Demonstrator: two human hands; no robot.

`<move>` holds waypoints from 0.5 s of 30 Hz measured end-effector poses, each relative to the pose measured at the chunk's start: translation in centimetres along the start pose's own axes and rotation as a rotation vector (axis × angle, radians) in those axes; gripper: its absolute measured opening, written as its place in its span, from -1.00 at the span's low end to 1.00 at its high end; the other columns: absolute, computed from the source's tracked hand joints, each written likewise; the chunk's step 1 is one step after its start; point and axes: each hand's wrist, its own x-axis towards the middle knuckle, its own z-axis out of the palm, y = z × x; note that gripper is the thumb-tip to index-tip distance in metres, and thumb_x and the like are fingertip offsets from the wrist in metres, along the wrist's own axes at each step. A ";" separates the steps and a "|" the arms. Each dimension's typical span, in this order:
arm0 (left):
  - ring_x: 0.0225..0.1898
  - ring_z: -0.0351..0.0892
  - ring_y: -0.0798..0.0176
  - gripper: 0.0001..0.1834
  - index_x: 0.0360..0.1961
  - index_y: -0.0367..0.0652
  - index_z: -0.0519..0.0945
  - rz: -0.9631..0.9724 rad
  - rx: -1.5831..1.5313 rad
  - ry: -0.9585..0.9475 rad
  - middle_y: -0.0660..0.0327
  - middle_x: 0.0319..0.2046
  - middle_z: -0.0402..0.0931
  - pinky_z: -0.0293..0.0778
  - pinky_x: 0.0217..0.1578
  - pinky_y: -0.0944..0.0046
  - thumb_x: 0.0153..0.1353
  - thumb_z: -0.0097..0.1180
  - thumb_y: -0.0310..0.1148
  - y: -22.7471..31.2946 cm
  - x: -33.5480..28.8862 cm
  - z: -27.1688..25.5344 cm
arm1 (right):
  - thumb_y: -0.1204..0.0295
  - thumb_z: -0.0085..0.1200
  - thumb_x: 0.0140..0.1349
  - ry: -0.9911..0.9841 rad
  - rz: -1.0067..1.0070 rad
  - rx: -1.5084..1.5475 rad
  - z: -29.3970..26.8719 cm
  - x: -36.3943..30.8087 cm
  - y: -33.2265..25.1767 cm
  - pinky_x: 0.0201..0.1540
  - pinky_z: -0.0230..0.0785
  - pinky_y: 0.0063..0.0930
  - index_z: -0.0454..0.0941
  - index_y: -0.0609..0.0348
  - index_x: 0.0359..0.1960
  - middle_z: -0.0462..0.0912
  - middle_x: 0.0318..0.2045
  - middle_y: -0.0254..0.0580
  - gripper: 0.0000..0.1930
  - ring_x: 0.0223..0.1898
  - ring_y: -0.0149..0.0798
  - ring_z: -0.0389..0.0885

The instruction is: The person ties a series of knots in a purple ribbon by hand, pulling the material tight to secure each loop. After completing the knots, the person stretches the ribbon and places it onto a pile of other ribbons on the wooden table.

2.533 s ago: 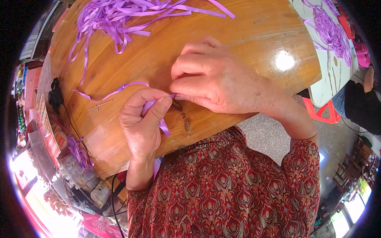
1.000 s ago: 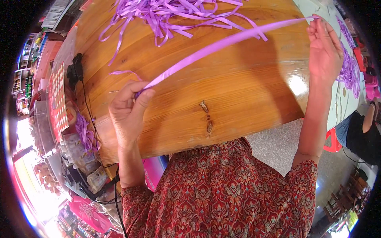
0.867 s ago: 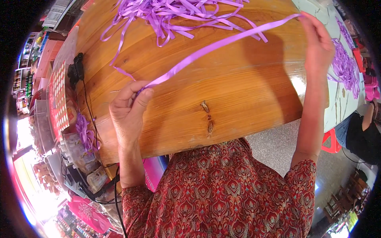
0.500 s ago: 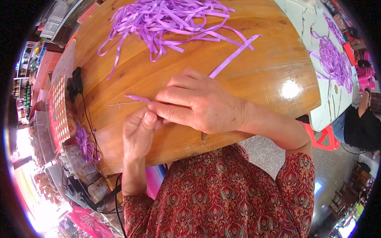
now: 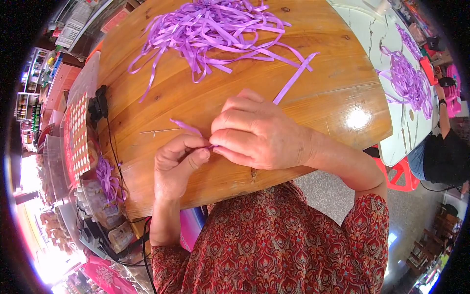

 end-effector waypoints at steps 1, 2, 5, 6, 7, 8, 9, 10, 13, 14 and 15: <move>-0.45 0.35 0.50 -0.90 -0.36 -0.26 0.59 0.104 0.133 0.009 0.31 -0.47 0.43 0.27 -0.44 0.49 0.05 0.18 -0.62 0.2 -0.1 -0.1 | 0.59 0.26 -0.14 -0.004 0.030 0.032 -0.5 0.0 -0.1 -0.34 0.32 -0.39 0.55 0.28 -0.35 0.55 -0.34 -0.19 -0.75 -0.36 -0.23 0.49; -0.45 0.35 0.50 -0.90 -0.36 -0.26 0.59 0.104 0.135 0.011 0.31 -0.47 0.43 0.27 -0.44 0.49 0.05 0.18 -0.62 0.5 -0.1 -0.3 | 0.63 0.24 -0.15 -0.011 0.063 0.066 -0.9 -0.2 0.0 -0.34 0.33 -0.39 0.54 0.27 -0.36 0.55 -0.35 -0.18 -0.75 -0.36 -0.23 0.50; -0.44 0.39 0.44 -0.91 -0.44 -0.26 0.59 0.357 0.404 0.051 0.26 -0.47 0.45 0.30 -0.41 0.46 -0.01 0.20 -0.64 1.6 -0.1 -2.0 | 0.68 0.15 -0.11 0.034 0.206 0.063 -3.8 -1.0 0.3 -0.31 0.35 -0.42 0.53 0.27 -0.38 0.55 -0.35 -0.15 -0.80 -0.35 -0.24 0.51; -0.42 0.40 0.41 -0.90 -0.43 -0.26 0.58 0.373 0.451 0.141 0.25 -0.45 0.45 0.31 -0.38 0.45 -0.01 0.18 -0.65 1.6 -0.4 -3.1 | 0.68 0.11 -0.08 0.077 0.286 0.033 -5.1 -1.9 0.7 -0.30 0.36 -0.44 0.53 0.27 -0.38 0.55 -0.33 -0.13 -0.82 -0.34 -0.25 0.51; -0.40 0.40 0.39 -0.89 -0.43 -0.27 0.58 0.389 0.498 0.232 0.25 -0.43 0.45 0.32 -0.35 0.43 -0.01 0.16 -0.66 1.6 -0.7 -4.3 | 0.69 0.07 -0.05 0.121 0.365 0.003 -6.5 -3.0 1.3 -0.29 0.36 -0.46 0.53 0.28 -0.38 0.55 -0.32 -0.11 -0.84 -0.32 -0.26 0.51; -0.37 0.39 0.38 -0.89 -0.42 -0.28 0.56 0.373 0.453 0.286 0.24 -0.41 0.45 0.31 -0.32 0.43 0.00 0.14 -0.67 1.5 -1.4 -6.1 | 0.67 0.00 0.02 0.236 0.469 0.064 -7.9 -4.3 1.7 -0.25 0.35 -0.51 0.52 0.29 -0.38 0.55 -0.30 -0.14 -0.88 -0.30 -0.32 0.50; -0.34 0.39 0.38 -0.89 -0.42 -0.29 0.55 0.357 0.406 0.342 0.24 -0.39 0.44 0.30 -0.29 0.42 0.01 0.12 -0.69 1.3 -2.0 -7.9 | 0.66 -0.03 0.08 0.261 0.579 0.069 -9.7 -5.7 2.5 -0.23 0.33 -0.55 0.51 0.32 -0.37 0.53 -0.29 -0.17 -0.90 -0.28 -0.37 0.48; -0.34 0.39 0.38 -0.89 -0.42 -0.29 0.55 0.364 0.409 0.347 0.24 -0.39 0.44 0.30 -0.29 0.42 0.01 0.12 -0.69 1.2 -2.5 -9.3 | 0.66 -0.03 0.09 0.372 0.591 0.077 -11.1 -8.2 3.9 -0.21 0.31 -0.58 0.52 0.32 -0.34 0.54 -0.29 -0.20 -0.89 -0.28 -0.40 0.47; -0.31 0.36 0.38 -0.90 -0.41 -0.30 0.52 0.402 0.457 0.443 0.24 -0.38 0.41 0.27 -0.25 0.44 0.04 0.09 -0.69 0.4 -3.3 -12.7 | 0.64 -0.02 0.13 0.556 0.738 0.090 -14.3 -13.5 6.0 -0.19 0.30 -0.62 0.54 0.31 -0.28 0.55 -0.29 -0.24 -0.86 -0.28 -0.46 0.47; -0.32 0.34 0.40 -0.91 -0.40 -0.30 0.52 0.398 0.490 0.472 0.26 -0.39 0.40 0.26 -0.26 0.46 0.06 0.07 -0.68 0.2 -3.6 -13.6 | 0.62 -0.01 0.16 0.626 0.874 0.096 -15.2 -14.8 6.3 -0.18 0.30 -0.63 0.56 0.30 -0.25 0.56 -0.28 -0.25 -0.85 -0.28 -0.48 0.47; -0.33 0.33 0.42 -0.91 -0.39 -0.29 0.51 0.393 0.524 0.502 0.28 -0.40 0.38 0.24 -0.27 0.48 0.08 0.06 -0.68 0.1 -4.0 -14.4 | 0.62 -0.01 0.16 0.627 0.873 0.098 -16.0 -16.0 6.8 -0.18 0.30 -0.63 0.56 0.30 -0.25 0.56 -0.28 -0.25 -0.85 -0.28 -0.48 0.47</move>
